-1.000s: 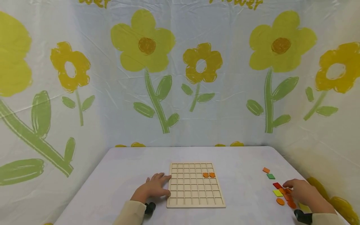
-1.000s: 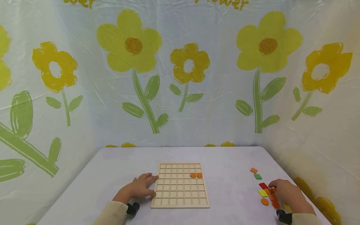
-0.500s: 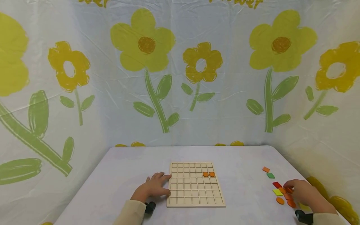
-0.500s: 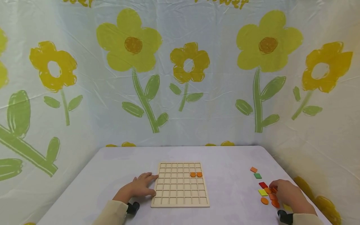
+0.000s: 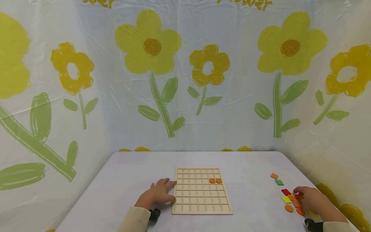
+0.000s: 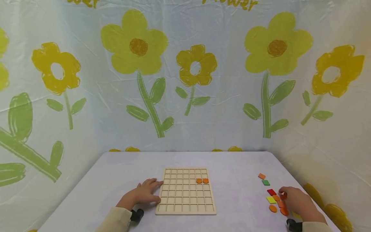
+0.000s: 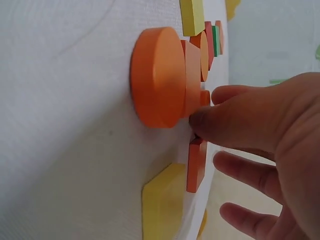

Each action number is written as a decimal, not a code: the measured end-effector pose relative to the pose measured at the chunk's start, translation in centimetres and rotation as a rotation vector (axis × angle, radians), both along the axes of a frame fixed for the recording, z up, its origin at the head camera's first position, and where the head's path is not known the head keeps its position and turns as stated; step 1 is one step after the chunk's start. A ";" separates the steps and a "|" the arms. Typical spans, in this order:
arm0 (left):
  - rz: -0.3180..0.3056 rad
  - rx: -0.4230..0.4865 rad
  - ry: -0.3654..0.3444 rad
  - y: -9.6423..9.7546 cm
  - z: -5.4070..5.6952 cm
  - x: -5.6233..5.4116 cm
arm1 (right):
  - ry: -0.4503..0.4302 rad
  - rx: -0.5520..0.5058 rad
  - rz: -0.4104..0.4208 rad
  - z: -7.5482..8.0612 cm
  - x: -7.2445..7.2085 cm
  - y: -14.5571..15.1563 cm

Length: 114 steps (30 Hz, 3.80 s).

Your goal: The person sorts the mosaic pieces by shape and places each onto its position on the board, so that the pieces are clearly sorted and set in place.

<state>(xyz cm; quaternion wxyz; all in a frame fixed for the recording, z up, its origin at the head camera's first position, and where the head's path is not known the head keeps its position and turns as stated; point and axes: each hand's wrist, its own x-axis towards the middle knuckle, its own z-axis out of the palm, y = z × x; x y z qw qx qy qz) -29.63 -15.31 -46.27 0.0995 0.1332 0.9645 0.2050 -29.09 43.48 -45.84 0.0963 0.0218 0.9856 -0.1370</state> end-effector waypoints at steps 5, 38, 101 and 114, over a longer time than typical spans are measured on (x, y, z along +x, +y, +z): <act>0.002 0.001 -0.008 0.0 0.0 0.1 | 0.000 0.033 0.019 0.3 0.0 0.1; 0.006 -0.008 -0.027 0.1 0.7 0.3 | 0.342 -0.002 0.221 3.0 -0.4 -8.8; -0.015 0.009 0.015 -0.3 -0.1 0.2 | 0.413 -0.032 0.336 2.7 -2.6 -26.7; -0.025 0.004 0.008 -0.2 -0.2 0.0 | 0.440 -0.090 0.414 2.1 -3.1 -28.8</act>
